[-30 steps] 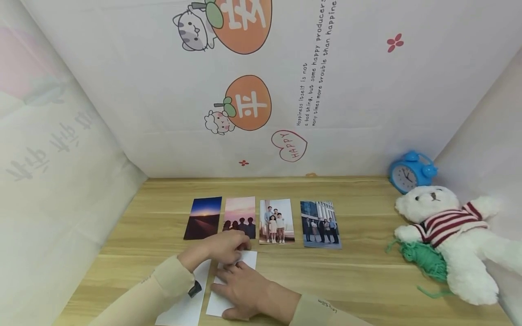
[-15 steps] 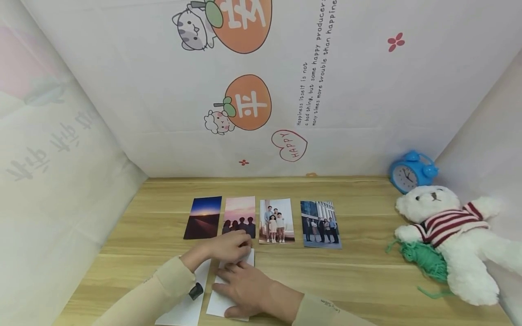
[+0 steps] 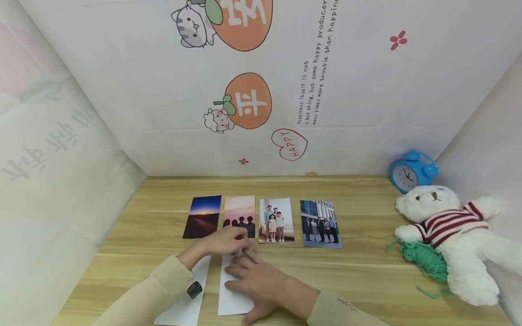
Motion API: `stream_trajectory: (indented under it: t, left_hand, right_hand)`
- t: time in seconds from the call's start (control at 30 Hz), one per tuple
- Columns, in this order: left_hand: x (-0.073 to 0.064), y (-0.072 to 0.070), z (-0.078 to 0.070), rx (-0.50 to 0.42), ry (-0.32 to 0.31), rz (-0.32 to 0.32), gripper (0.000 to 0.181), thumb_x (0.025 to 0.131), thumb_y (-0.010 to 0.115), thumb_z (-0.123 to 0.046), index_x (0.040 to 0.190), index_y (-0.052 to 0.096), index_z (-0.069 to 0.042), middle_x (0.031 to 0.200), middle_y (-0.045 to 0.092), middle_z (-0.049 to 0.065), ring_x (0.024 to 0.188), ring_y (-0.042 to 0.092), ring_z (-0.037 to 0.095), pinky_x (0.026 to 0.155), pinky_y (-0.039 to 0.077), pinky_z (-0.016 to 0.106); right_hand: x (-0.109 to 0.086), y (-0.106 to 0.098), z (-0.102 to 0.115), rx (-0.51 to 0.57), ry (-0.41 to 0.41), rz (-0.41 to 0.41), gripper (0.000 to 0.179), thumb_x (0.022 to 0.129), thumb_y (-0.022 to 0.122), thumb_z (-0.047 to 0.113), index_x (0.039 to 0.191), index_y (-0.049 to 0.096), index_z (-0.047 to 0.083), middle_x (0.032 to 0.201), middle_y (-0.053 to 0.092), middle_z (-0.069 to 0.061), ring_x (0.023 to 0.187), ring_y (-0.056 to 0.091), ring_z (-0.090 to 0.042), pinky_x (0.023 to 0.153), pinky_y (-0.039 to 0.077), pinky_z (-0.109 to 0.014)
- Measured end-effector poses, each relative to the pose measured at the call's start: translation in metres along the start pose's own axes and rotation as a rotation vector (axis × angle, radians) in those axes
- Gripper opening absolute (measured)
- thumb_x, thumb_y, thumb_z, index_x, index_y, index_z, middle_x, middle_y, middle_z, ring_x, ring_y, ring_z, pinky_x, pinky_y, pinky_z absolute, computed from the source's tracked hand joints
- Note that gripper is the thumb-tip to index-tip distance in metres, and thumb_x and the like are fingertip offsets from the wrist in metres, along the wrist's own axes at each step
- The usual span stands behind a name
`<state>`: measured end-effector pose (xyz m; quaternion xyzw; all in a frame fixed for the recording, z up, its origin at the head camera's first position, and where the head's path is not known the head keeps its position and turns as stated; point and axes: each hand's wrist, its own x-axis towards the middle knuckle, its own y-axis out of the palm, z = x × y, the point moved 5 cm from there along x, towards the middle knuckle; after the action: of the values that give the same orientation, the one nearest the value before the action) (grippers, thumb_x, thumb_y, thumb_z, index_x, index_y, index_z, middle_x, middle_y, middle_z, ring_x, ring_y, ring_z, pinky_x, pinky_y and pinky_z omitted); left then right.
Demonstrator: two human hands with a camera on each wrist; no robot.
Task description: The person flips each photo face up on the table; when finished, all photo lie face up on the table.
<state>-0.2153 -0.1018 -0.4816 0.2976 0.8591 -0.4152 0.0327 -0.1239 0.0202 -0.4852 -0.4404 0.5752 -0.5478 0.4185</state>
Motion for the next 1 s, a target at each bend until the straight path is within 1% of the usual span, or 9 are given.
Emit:
stream_trajectory:
  t: [0.1, 0.2, 0.37, 0.47, 0.53, 0.6, 0.73, 0.9, 1.0]
  left_hand:
    - [-0.002, -0.005, 0.002, -0.021, -0.005, -0.033, 0.033, 0.104, 0.055, -0.042, 0.084, 0.060, -0.017, 0.073, 0.059, -0.004, 0.063, 0.049, 0.010, 0.059, 0.039, 0.024]
    - [-0.003, -0.011, 0.005, -0.055, -0.009, -0.063, 0.034, 0.105, 0.054, -0.041, 0.083, 0.059, -0.016, 0.073, 0.058, -0.003, 0.065, 0.051, 0.012, 0.061, 0.041, 0.026]
    - [-0.003, -0.016, 0.013, -0.192, -0.017, -0.099, 0.032, 0.107, 0.051, -0.035, 0.084, 0.057, -0.013, 0.076, 0.056, 0.001, 0.068, 0.060, 0.017, 0.065, 0.050, 0.030]
    - [-0.003, -0.018, 0.018, -0.256, -0.017, -0.107, 0.032, 0.108, 0.049, -0.030, 0.082, 0.055, -0.012, 0.075, 0.054, 0.003, 0.066, 0.060, 0.016, 0.065, 0.050, 0.029]
    - [-0.004, -0.020, 0.020, -0.274, -0.026, -0.114, 0.031, 0.107, 0.048, -0.030, 0.082, 0.054, -0.013, 0.072, 0.052, 0.002, 0.063, 0.056, 0.015, 0.063, 0.047, 0.028]
    - [-0.004, -0.021, 0.023, -0.296, -0.042, -0.120, 0.030, 0.107, 0.048, -0.030, 0.083, 0.055, -0.014, 0.069, 0.052, 0.001, 0.064, 0.056, 0.013, 0.064, 0.048, 0.028]
    - [-0.006, -0.023, 0.026, -0.373, -0.053, -0.118, 0.029, 0.106, 0.046, -0.027, 0.085, 0.054, -0.009, 0.068, 0.048, 0.002, 0.067, 0.057, 0.015, 0.070, 0.058, 0.031]
    - [-0.005, -0.025, 0.028, -0.427, -0.029, -0.132, 0.028, 0.105, 0.045, -0.020, 0.082, 0.053, -0.005, 0.077, 0.053, 0.003, 0.072, 0.062, 0.016, 0.075, 0.062, 0.034]
    - [-0.005, -0.027, 0.029, -0.431, -0.009, -0.153, 0.027, 0.102, 0.045, -0.019, 0.081, 0.056, -0.005, 0.080, 0.060, 0.001, 0.073, 0.066, 0.014, 0.075, 0.063, 0.034]
  right_hand:
    - [-0.003, -0.003, -0.002, -0.027, 0.005, -0.033, 0.078, 0.087, 0.058, 0.079, 0.146, 0.057, 0.028, 0.163, 0.047, -0.003, 0.156, 0.037, -0.033, 0.124, 0.029, -0.065]
    - [-0.006, -0.007, -0.003, -0.052, 0.018, -0.084, 0.070, 0.087, 0.063, 0.072, 0.143, 0.060, 0.029, 0.166, 0.041, -0.006, 0.158, 0.032, -0.035, 0.124, 0.028, -0.065]
    - [-0.010, -0.013, -0.007, -0.034, 0.004, -0.199, 0.062, 0.085, 0.070, 0.058, 0.138, 0.062, 0.027, 0.171, 0.030, -0.014, 0.156, 0.031, -0.040, 0.122, 0.033, -0.062]
    - [-0.012, -0.016, -0.011, 0.018, -0.015, -0.270, 0.062, 0.084, 0.073, 0.055, 0.137, 0.063, 0.025, 0.172, 0.025, -0.015, 0.155, 0.030, -0.043, 0.120, 0.035, -0.062]
    - [-0.012, -0.017, -0.013, 0.049, -0.017, -0.309, 0.064, 0.084, 0.074, 0.055, 0.138, 0.062, 0.023, 0.172, 0.023, -0.017, 0.154, 0.030, -0.043, 0.119, 0.038, -0.061]
    - [-0.013, -0.018, -0.015, 0.082, -0.013, -0.344, 0.067, 0.083, 0.076, 0.052, 0.140, 0.061, 0.021, 0.172, 0.022, -0.020, 0.154, 0.030, -0.042, 0.118, 0.043, -0.058]
    - [-0.014, -0.020, -0.017, 0.103, 0.005, -0.393, 0.078, 0.082, 0.078, 0.049, 0.148, 0.052, 0.014, 0.170, 0.021, -0.027, 0.154, 0.030, -0.043, 0.111, 0.052, -0.053]
    - [-0.017, -0.020, -0.019, 0.128, -0.014, -0.459, 0.091, 0.082, 0.081, 0.042, 0.154, 0.038, 0.005, 0.169, 0.016, -0.032, 0.150, 0.041, -0.041, 0.108, 0.055, -0.045]
    - [-0.018, -0.022, -0.020, 0.134, -0.049, -0.533, 0.092, 0.080, 0.082, 0.035, 0.152, 0.037, -0.001, 0.167, 0.019, -0.036, 0.145, 0.050, -0.041, 0.108, 0.055, -0.042]
